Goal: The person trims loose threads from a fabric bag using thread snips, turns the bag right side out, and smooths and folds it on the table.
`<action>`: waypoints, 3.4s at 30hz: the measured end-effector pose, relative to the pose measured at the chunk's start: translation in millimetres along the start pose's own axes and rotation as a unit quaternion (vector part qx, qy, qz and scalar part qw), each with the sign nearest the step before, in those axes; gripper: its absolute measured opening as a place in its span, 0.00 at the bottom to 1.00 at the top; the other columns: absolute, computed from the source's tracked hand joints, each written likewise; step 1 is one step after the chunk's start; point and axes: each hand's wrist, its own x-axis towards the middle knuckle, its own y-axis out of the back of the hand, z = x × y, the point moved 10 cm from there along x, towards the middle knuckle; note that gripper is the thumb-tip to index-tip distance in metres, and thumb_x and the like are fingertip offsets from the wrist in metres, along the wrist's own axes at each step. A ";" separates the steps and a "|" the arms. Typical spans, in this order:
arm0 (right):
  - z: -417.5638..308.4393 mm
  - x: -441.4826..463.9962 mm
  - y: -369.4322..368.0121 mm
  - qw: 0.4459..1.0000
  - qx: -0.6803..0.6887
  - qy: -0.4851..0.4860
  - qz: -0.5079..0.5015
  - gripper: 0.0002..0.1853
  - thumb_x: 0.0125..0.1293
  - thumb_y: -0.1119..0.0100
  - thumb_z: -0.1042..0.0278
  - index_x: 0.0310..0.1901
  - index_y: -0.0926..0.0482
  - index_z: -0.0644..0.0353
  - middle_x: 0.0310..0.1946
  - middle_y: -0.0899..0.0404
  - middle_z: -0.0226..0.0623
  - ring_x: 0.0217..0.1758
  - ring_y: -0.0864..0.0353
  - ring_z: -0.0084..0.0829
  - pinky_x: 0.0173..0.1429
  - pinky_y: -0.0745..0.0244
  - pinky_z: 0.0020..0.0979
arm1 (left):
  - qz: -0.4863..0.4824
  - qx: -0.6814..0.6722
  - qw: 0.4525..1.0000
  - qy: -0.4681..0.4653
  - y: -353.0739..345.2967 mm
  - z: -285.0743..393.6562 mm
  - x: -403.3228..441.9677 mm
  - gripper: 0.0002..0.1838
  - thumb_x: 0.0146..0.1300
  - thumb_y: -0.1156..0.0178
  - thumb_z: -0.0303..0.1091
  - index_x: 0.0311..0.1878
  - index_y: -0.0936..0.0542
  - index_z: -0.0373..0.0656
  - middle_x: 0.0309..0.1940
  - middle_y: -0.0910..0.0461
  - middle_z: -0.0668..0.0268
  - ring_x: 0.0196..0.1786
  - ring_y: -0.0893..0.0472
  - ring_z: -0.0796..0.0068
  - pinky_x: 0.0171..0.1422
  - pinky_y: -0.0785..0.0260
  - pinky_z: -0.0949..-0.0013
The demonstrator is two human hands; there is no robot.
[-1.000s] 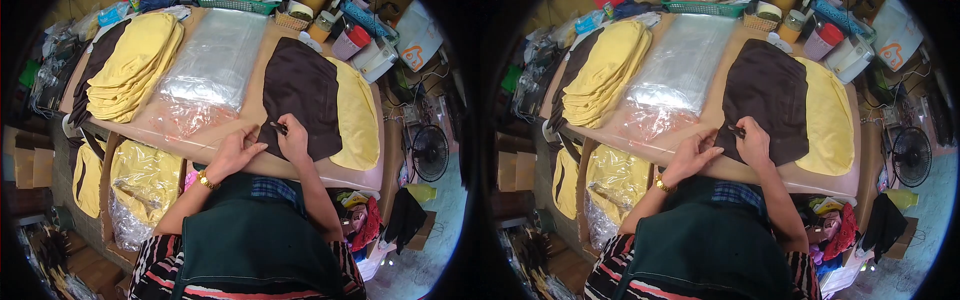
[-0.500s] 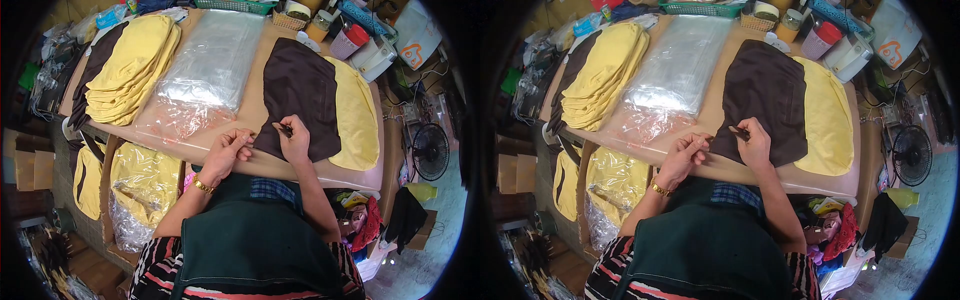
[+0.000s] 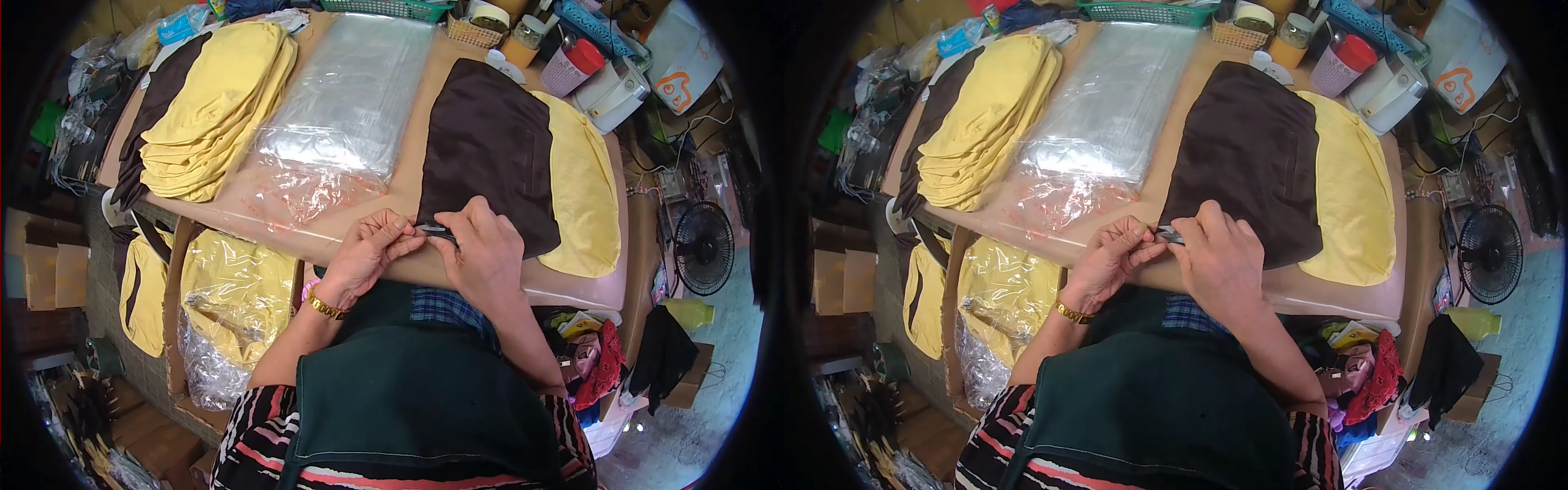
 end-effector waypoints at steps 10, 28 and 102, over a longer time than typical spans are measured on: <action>-2.6 -1.9 -17.5 0.999 -0.021 0.019 -0.025 0.13 0.49 0.30 0.71 0.36 0.23 0.55 0.30 0.32 0.33 0.33 0.24 0.31 0.34 0.34 0.33 | -0.021 0.032 0.999 -0.020 -5.5 -0.5 -2.5 0.10 0.73 0.46 0.32 0.37 0.23 0.35 0.38 0.19 0.62 0.44 0.16 0.73 0.57 0.21 0.70; 83.1 1.9 -55.8 0.893 0.392 -0.220 -0.019 0.12 0.57 0.28 0.70 0.26 0.22 0.67 0.20 0.34 0.24 0.24 0.41 0.15 0.28 0.45 0.24 | 0.011 0.306 0.952 -0.032 -8.1 -1.3 -8.6 0.29 0.60 0.30 0.33 0.63 0.27 0.35 0.41 0.23 0.70 0.26 0.30 0.91 0.28 0.36 0.83; 80.7 -48.2 -80.1 0.980 0.139 -0.105 -0.099 0.13 0.53 0.42 0.79 0.41 0.29 0.59 0.36 0.22 0.39 0.41 0.19 0.47 0.43 0.25 0.45 | 0.234 0.498 0.814 -0.187 53.8 129.3 -106.3 0.17 0.70 0.43 0.33 0.25 0.26 0.34 0.21 0.22 0.67 0.28 0.26 0.83 0.35 0.34 0.76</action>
